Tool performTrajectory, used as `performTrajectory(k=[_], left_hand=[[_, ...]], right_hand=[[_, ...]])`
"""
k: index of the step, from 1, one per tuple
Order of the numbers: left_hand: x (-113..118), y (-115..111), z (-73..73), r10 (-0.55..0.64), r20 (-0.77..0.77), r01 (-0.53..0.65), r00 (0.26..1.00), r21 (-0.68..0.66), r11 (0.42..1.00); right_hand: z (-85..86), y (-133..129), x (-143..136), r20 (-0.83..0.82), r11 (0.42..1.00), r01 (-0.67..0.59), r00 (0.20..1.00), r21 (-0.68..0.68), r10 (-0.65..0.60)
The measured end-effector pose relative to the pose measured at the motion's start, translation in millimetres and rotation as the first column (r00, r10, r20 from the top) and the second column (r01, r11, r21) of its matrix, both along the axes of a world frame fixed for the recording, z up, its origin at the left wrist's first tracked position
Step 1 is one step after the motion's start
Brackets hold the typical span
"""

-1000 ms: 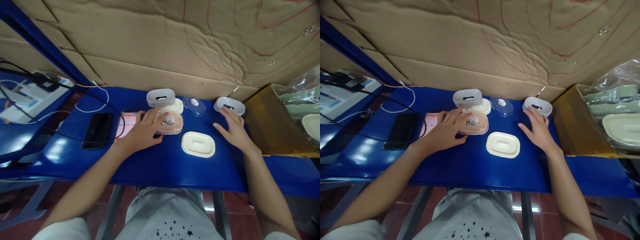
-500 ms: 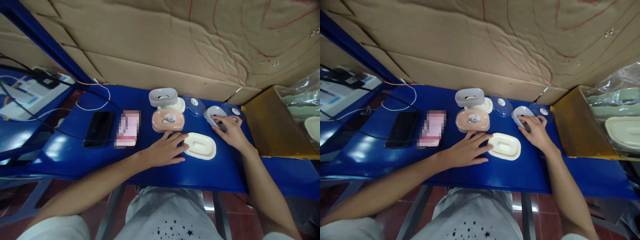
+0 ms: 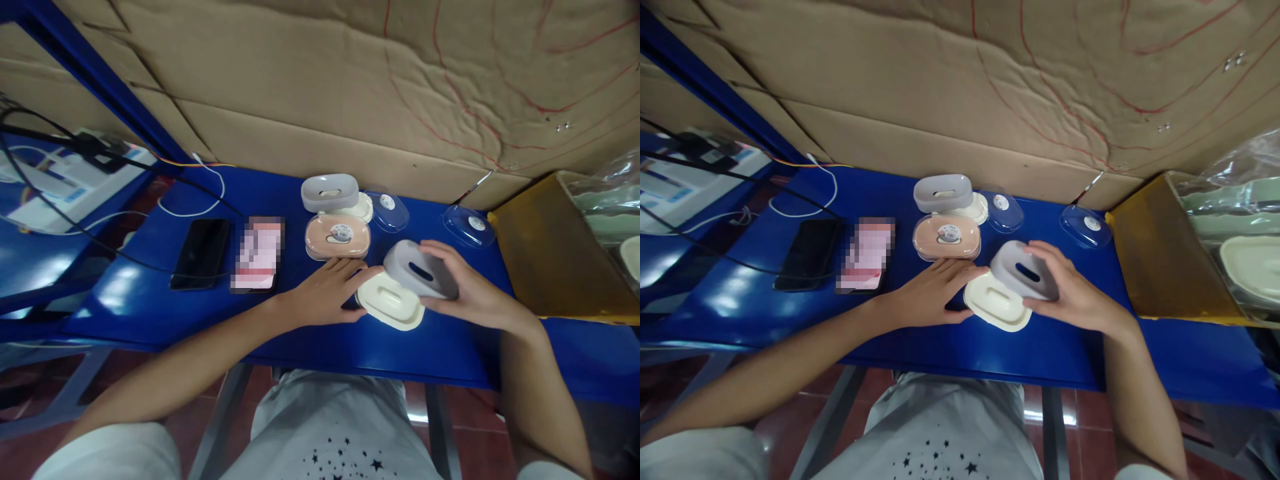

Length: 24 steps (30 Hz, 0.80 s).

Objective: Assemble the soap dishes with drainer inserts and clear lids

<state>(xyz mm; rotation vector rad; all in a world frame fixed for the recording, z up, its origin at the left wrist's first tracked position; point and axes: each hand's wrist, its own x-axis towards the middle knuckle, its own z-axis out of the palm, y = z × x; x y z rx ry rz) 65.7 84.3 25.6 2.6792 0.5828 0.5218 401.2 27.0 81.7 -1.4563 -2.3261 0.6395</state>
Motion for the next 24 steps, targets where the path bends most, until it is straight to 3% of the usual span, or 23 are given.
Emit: performTrajectory(k=[4,12,19,24], left_hand=[[-1.2,2.0,-2.7,0.012,0.025,-0.011,1.0,-0.041,0.999],[-2.3,3.0,1.1,-0.064,0.009,0.065,0.998,-0.132,0.989],[-6.9,7.6,2.3,0.053,-0.016,-0.054,0.998,-0.088,0.995],[-10.4,11.0,5.2,0.06,-0.043,-0.063,0.997,-0.075,0.995]], right_hand=[[1.7,-15.3,-29.2,0.049,0.993,-0.1,0.993,-0.066,0.104],[-12.4,-21.9,-60.2,0.145,0.977,-0.207,0.969,0.042,0.199],[-17.4,-14.8,-50.0,0.211,0.984,-0.129,0.972,0.121,0.102],[-14.7,-5.3,-28.6,0.158,0.994,-0.093,0.984,0.06,0.083]])
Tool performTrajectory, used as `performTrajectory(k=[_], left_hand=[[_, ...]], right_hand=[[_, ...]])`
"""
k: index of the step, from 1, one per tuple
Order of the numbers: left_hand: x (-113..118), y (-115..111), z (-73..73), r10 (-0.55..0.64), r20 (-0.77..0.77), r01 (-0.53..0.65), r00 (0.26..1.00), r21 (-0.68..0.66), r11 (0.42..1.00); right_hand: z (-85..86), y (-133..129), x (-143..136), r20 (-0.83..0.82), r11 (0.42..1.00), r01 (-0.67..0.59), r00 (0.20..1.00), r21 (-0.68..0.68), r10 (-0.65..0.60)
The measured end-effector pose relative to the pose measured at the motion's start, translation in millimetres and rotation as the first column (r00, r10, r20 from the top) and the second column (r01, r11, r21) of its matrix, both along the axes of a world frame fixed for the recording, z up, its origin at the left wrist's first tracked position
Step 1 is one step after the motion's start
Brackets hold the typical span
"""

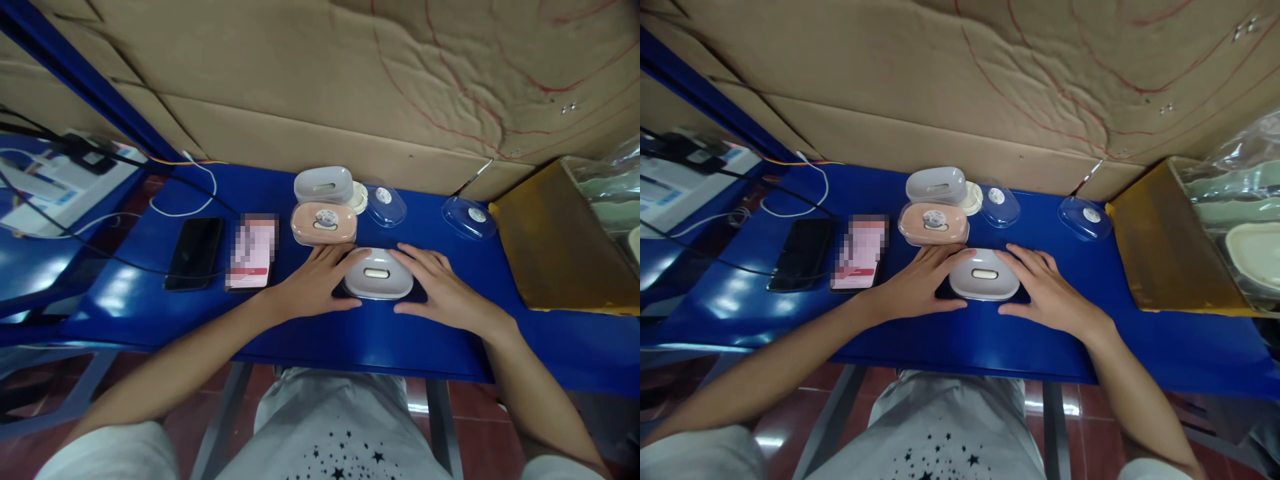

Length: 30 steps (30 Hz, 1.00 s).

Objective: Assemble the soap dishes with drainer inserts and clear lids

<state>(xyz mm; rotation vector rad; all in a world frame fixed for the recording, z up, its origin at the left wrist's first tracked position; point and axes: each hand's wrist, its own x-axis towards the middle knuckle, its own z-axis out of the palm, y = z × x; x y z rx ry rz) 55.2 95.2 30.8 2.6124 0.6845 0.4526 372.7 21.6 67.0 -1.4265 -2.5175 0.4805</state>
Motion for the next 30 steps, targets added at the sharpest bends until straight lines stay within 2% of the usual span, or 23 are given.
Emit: performTrajectory(k=[2,5,7,10,13,17,19,21,23,26,28,30], left_hand=[[0.2,-0.7,1.2,-0.002,0.001,0.002,1.0,0.008,1.0],[0.3,-2.0,2.5,-0.004,-0.009,0.004,1.0,0.028,1.0],[-0.2,-2.3,3.2,-0.007,-0.031,0.008,0.999,0.051,0.999],[-1.3,-1.9,4.2,0.0,-0.063,0.006,0.998,0.089,0.996],[-1.7,-0.8,4.9,0.007,-0.074,-0.001,0.997,0.084,0.996],[-1.8,0.4,4.2,0.003,-0.068,0.003,0.998,0.092,0.996],[-2.5,0.9,3.7,-0.001,-0.067,0.007,0.998,0.099,0.995],[-3.7,1.5,4.1,-0.001,-0.066,0.007,0.998,0.092,0.996],[-5.3,2.3,5.7,-0.01,-0.065,0.014,0.998,0.061,0.998],[-6.9,3.3,8.9,-0.026,-0.046,0.025,0.999,-0.02,1.0],[-7.0,3.8,10.3,-0.01,-0.028,0.008,1.0,-0.07,0.998],[-6.6,4.3,10.3,0.017,-0.008,-0.018,1.0,-0.097,0.995]], right_hand=[[-0.9,8.6,8.3,-0.073,1.0,0.0,0.997,-0.011,-0.001],[-11.5,28.5,15.9,-0.136,0.986,0.145,0.982,0.082,-0.133],[-23.2,43.3,16.4,-0.099,0.966,0.232,0.97,0.115,-0.221],[-37.7,57.7,12.6,-0.013,0.97,0.217,0.976,0.113,-0.217],[-40.9,57.7,9.1,0.01,0.957,0.202,0.978,0.206,-0.209],[-39.8,49.7,5.6,-0.047,0.862,0.351,0.932,0.366,-0.359],[-42.2,49.1,3.9,-0.047,0.836,0.405,0.907,0.37,-0.419],[-44.7,50.8,4.1,-0.027,0.846,0.423,0.898,0.324,-0.439],[-43.9,52.2,7.3,-0.06,0.861,0.432,0.9,0.268,-0.433],[-33.4,47.4,14.6,-0.213,0.884,0.41,0.906,0.224,-0.366],[-22.7,38.6,16.0,-0.262,0.924,0.321,0.928,0.207,-0.264],[-13.3,27.5,12.0,-0.236,0.964,0.19,0.961,0.188,-0.143]])
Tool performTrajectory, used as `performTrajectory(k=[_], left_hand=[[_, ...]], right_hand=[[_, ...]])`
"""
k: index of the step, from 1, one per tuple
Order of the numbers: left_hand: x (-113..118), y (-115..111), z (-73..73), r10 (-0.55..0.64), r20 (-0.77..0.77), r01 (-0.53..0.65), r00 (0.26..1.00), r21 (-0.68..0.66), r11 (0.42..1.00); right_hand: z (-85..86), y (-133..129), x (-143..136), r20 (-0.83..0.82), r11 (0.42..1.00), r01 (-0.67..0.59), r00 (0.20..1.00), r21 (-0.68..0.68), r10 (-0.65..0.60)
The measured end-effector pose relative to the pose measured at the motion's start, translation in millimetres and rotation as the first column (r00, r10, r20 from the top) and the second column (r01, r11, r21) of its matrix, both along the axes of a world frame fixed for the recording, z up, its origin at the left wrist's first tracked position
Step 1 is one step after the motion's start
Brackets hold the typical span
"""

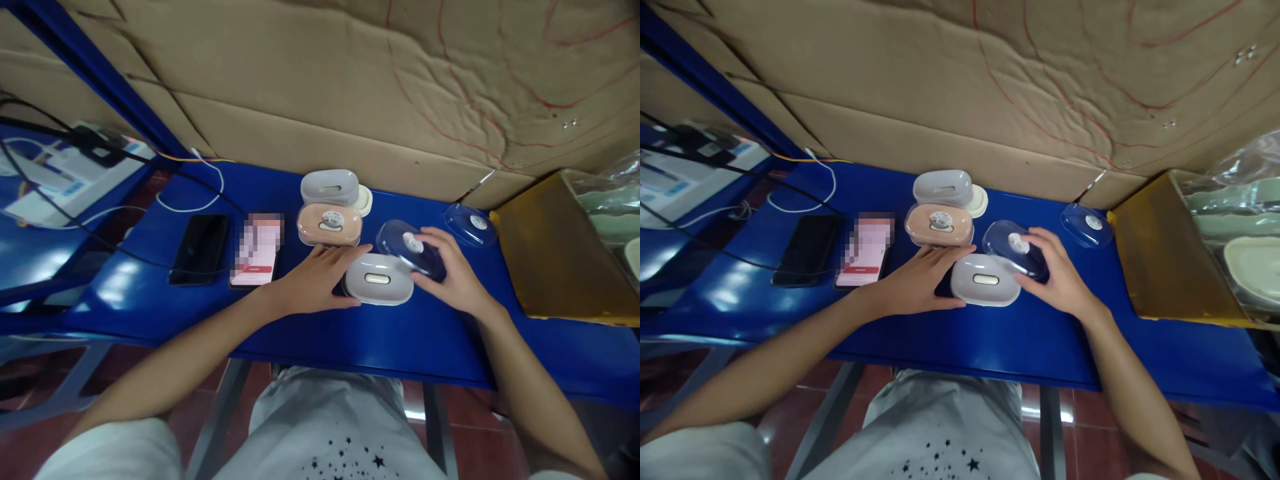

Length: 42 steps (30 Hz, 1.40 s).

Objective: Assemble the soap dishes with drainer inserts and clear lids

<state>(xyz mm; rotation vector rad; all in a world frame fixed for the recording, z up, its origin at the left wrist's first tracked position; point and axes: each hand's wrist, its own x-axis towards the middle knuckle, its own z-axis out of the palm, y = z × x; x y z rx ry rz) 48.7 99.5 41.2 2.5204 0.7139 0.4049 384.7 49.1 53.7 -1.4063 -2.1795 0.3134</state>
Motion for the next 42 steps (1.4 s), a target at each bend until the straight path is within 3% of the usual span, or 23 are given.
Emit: performTrajectory(k=[3,9,19,28,32,35,39,42], left_hand=[[0.2,1.6,-1.5,0.022,0.034,-0.022,0.999,0.0,1.0],[-1.2,3.3,-3.7,0.027,0.013,-0.027,1.0,-0.001,1.0],[-2.5,3.8,-6.7,-0.001,0.008,0.002,1.0,-0.011,1.0],[-1.3,1.5,3.8,0.014,0.014,-0.015,1.0,0.065,0.998],[-1.2,2.6,4.0,0.029,-0.004,-0.027,1.0,0.235,0.972],[-1.1,2.7,4.9,0.017,-0.04,-0.003,0.999,0.324,0.946],[0.0,-1.0,8.0,-0.001,-0.066,0.026,0.998,0.39,0.92],[1.3,-3.0,7.7,0.066,-0.056,-0.033,0.996,0.458,0.888]], right_hand=[[5.9,-14.5,-12.8,0.091,0.991,-0.132,0.987,-0.026,0.134],[1.3,-21.0,-32.4,0.123,0.967,-0.238,0.961,-0.094,0.249],[1.9,-21.1,-36.9,0.124,0.962,-0.258,0.955,-0.094,0.268],[0.1,-17.9,-32.2,0.137,0.969,-0.233,0.96,-0.083,0.243],[-2.8,-8.6,-12.2,0.15,0.985,-0.155,0.975,-0.079,0.166],[-5.8,4.0,21.3,0.146,0.998,0.056,0.988,-0.012,-0.054],[-12.5,18.1,75.1,0.276,0.901,0.417,0.858,0.12,-0.434],[-18.1,21.9,95.0,0.284,0.858,0.494,0.81,0.142,-0.513]])
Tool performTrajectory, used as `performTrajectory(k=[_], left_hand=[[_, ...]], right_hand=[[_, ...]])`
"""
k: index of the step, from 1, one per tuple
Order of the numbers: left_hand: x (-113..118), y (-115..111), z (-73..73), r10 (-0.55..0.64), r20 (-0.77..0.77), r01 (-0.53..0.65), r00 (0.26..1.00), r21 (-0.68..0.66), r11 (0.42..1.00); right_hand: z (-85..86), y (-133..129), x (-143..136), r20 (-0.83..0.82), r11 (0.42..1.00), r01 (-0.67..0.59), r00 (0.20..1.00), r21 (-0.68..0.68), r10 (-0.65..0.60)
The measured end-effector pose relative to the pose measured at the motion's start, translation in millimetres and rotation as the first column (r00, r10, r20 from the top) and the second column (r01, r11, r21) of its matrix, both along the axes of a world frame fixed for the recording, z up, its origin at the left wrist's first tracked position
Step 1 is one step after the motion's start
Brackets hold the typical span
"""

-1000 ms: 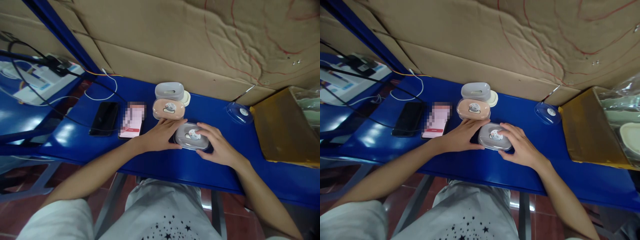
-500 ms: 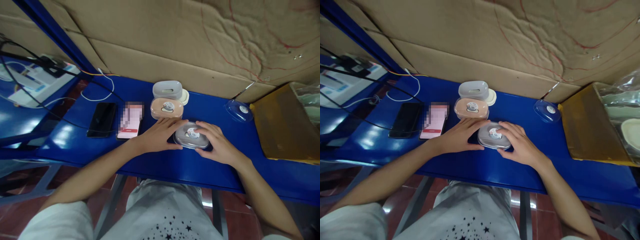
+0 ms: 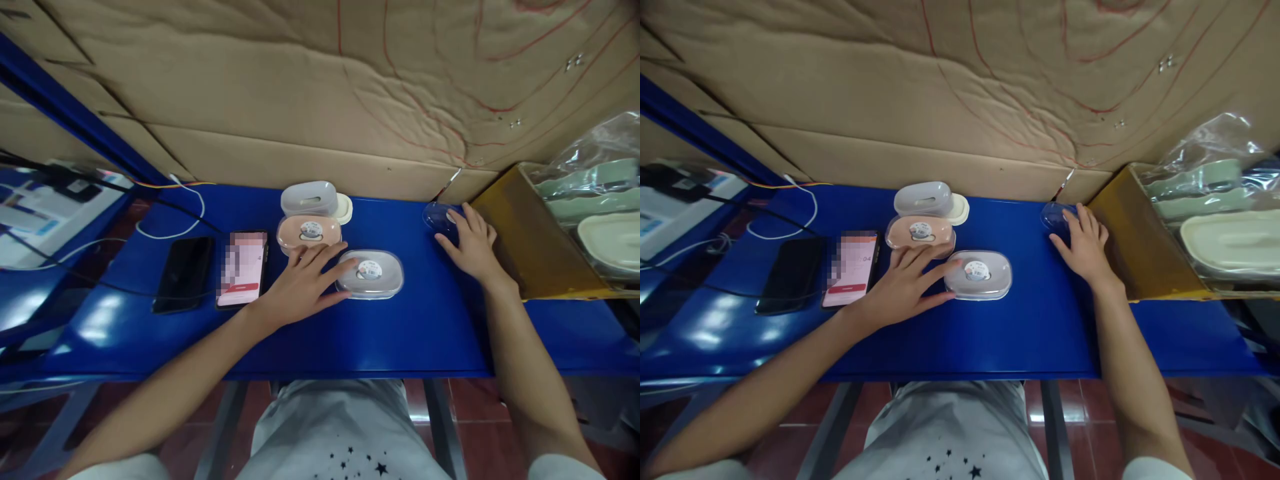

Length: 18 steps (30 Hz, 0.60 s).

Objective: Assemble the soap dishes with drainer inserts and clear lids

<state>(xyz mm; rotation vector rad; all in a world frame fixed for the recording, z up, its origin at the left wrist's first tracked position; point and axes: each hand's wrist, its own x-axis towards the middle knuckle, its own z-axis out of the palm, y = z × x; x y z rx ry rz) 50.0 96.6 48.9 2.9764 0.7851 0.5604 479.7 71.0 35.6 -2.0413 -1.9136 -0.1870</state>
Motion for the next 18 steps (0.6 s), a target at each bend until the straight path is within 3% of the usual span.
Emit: performTrajectory(k=[4,8,14,18], left_hand=[[0.2,5.9,-4.7,0.149,-0.001,-0.149,0.989,0.006,0.989],[-0.5,13.4,-7.2,0.235,0.025,-0.234,0.972,-0.043,0.971],[1.4,13.1,-4.1,0.273,0.023,-0.272,0.962,-0.044,0.961],[-1.3,14.8,-3.9,0.3,0.026,-0.298,0.954,-0.054,0.953]], right_hand=[[-3.1,-2.0,-17.2,-0.042,0.988,-0.156,0.987,0.007,0.156],[-2.3,9.0,-55.4,-0.157,0.923,-0.385,0.911,0.002,0.381],[7.9,82.4,-118.7,-0.177,0.782,-0.621,0.776,-0.048,0.606],[10.1,122.6,-150.1,-0.148,0.714,-0.692,0.721,-0.108,0.677]])
